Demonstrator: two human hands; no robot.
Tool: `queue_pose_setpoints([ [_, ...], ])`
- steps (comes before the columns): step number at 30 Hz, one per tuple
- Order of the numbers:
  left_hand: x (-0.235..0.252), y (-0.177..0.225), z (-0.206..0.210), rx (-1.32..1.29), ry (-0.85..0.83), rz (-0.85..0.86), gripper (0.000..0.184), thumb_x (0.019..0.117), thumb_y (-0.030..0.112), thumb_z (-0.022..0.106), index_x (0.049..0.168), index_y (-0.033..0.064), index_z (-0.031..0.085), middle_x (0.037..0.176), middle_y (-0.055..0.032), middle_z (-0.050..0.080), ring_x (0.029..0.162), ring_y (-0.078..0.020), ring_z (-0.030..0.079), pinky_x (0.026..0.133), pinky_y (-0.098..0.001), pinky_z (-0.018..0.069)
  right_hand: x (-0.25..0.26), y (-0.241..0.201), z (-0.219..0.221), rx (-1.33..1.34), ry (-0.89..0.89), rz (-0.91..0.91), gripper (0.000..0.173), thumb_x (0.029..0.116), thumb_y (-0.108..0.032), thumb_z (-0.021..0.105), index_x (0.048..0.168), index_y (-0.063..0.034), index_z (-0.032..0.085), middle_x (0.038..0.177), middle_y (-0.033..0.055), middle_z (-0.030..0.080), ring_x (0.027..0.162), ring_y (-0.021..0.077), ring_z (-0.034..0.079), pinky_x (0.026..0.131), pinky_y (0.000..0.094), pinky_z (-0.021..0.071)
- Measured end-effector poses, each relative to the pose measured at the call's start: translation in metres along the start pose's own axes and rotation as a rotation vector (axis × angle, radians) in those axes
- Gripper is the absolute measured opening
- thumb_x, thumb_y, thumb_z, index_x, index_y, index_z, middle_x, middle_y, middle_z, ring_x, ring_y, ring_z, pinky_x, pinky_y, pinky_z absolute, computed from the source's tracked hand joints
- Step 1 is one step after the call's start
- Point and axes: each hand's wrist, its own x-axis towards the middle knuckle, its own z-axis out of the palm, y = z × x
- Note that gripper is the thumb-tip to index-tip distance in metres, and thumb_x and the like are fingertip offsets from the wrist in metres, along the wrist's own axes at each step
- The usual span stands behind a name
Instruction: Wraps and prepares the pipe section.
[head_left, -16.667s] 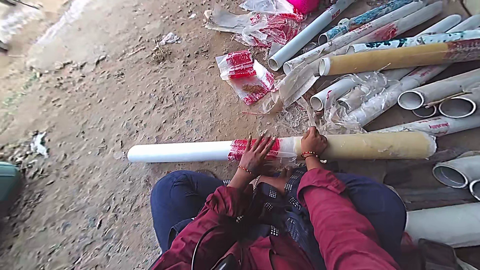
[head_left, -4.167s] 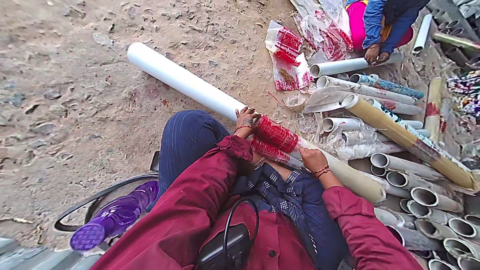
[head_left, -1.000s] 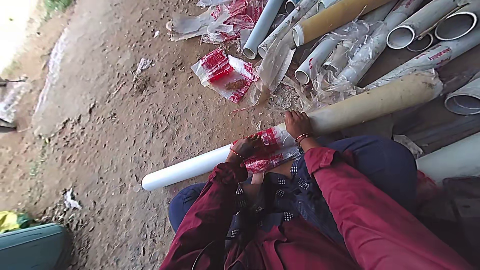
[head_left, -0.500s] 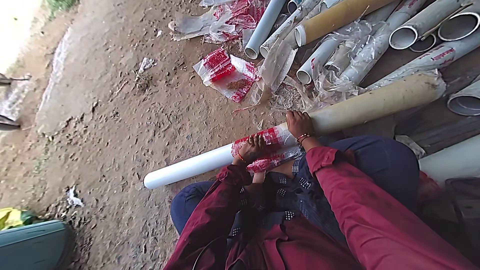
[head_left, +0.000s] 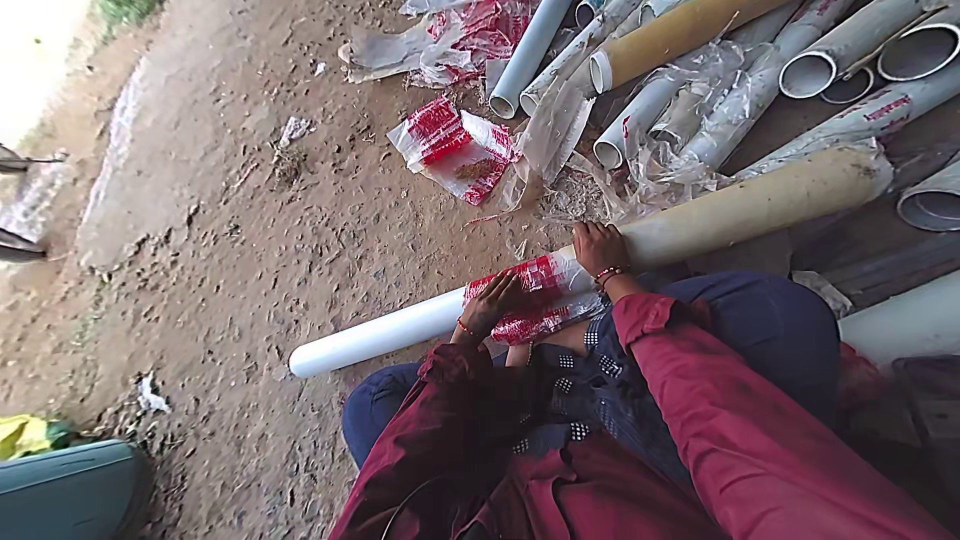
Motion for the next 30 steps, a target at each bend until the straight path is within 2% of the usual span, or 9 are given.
queue_pose_setpoints([
  [5, 0.003, 0.011, 0.003, 0.014, 0.042, -0.063, 0.032, 0.0991, -0.002, 0.053, 0.127, -0.0121, 0.066, 0.132, -0.0264, 0.067, 0.122, -0.0433, 0.066, 0.1, -0.0519, 0.0552, -0.001, -0.001, 0.0, -0.008, 0.012, -0.002, 0.025, 0.1018, -0.009, 0.052, 0.102, 0.0099, 0.069, 0.094, 0.0284, 0.072, 0.088, 0.0452, 0.072, 0.077, 0.0564, 0.0534],
  [8, 0.011, 0.012, -0.007, -0.048, 0.037, -0.13, 0.03, 0.1024, 0.001, 0.05, 0.123, -0.0075, 0.07, 0.129, -0.0225, 0.069, 0.12, -0.0393, 0.068, 0.099, -0.0525, 0.0556, 0.0, -0.002, -0.003, 0.005, 0.001, 0.0, 0.025, 0.1016, -0.008, 0.053, 0.102, 0.01, 0.069, 0.095, 0.029, 0.072, 0.089, 0.0454, 0.073, 0.077, 0.0573, 0.0535],
  [10, 0.009, 0.016, -0.019, -0.138, 0.03, -0.336, 0.031, 0.1055, 0.007, 0.048, 0.124, -0.0031, 0.071, 0.13, -0.0201, 0.07, 0.122, -0.0382, 0.067, 0.103, -0.0541, 0.0526, 0.0, -0.001, -0.001, 0.013, 0.015, -0.001, 0.025, 0.1018, -0.009, 0.053, 0.102, 0.0098, 0.07, 0.095, 0.0286, 0.073, 0.089, 0.0458, 0.073, 0.078, 0.0578, 0.0536],
  [12, -0.001, 0.017, -0.024, -0.23, 0.198, -0.625, 0.031, 0.1048, 0.005, 0.05, 0.127, -0.0063, 0.068, 0.129, -0.0249, 0.068, 0.126, -0.0405, 0.064, 0.109, -0.052, 0.0477, 0.0, 0.001, 0.001, 0.011, 0.026, -0.007, 0.025, 0.1014, -0.009, 0.053, 0.104, 0.0098, 0.07, 0.096, 0.0289, 0.073, 0.089, 0.0464, 0.072, 0.077, 0.0584, 0.0535],
  [14, -0.016, 0.018, -0.03, -0.431, 0.438, -0.962, 0.031, 0.1013, -0.001, 0.053, 0.129, -0.0112, 0.062, 0.127, -0.0292, 0.066, 0.12, -0.0358, 0.065, 0.106, -0.0425, 0.0502, -0.001, 0.001, 0.0, -0.002, -0.008, 0.008, 0.025, 0.1023, -0.01, 0.053, 0.108, 0.0083, 0.069, 0.1, 0.0289, 0.072, 0.091, 0.0468, 0.072, 0.079, 0.0594, 0.0529],
  [17, -0.038, 0.027, -0.039, -0.816, 0.506, -1.312, 0.033, 0.1042, 0.001, 0.052, 0.135, -0.0113, 0.054, 0.127, -0.03, 0.062, 0.108, -0.0318, 0.066, 0.097, -0.0407, 0.0524, 0.0, -0.002, -0.005, -0.008, -0.088, 0.048, 0.029, 0.1037, -0.01, 0.049, 0.114, 0.0102, 0.067, 0.107, 0.0324, 0.071, 0.099, 0.0498, 0.07, 0.084, 0.0629, 0.0509],
  [21, -0.043, 0.043, -0.031, -0.784, 0.389, -1.254, 0.03, 0.1016, 0.003, 0.059, 0.129, -0.0104, 0.061, 0.126, -0.0262, 0.067, 0.116, -0.0302, 0.068, 0.105, -0.0382, 0.0498, 0.004, -0.011, -0.015, -0.045, -0.144, 0.076, 0.035, 0.107, -0.011, 0.042, 0.118, 0.0125, 0.066, 0.112, 0.0352, 0.069, 0.107, 0.053, 0.068, 0.091, 0.0647, 0.0472],
  [25, -0.041, 0.038, -0.03, -0.633, 0.244, -1.224, 0.031, 0.1014, 0.01, 0.061, 0.127, -0.0071, 0.065, 0.126, -0.0239, 0.068, 0.125, -0.0328, 0.064, 0.112, -0.0432, 0.0441, 0.004, -0.012, -0.015, -0.092, -0.138, 0.07, 0.038, 0.1081, -0.012, 0.038, 0.122, 0.0117, 0.065, 0.116, 0.0336, 0.07, 0.109, 0.0513, 0.068, 0.093, 0.0627, 0.0471],
  [30, -0.041, 0.034, -0.03, -0.643, 0.211, -1.281, 0.029, 0.1019, 0.012, 0.061, 0.125, -0.0048, 0.067, 0.125, -0.0217, 0.07, 0.124, -0.0316, 0.064, 0.112, -0.0442, 0.0441, 0.004, -0.016, -0.019, -0.122, -0.173, 0.089, 0.038, 0.1084, -0.012, 0.039, 0.124, 0.01, 0.065, 0.12, 0.0321, 0.069, 0.113, 0.0492, 0.067, 0.096, 0.062, 0.0462],
])
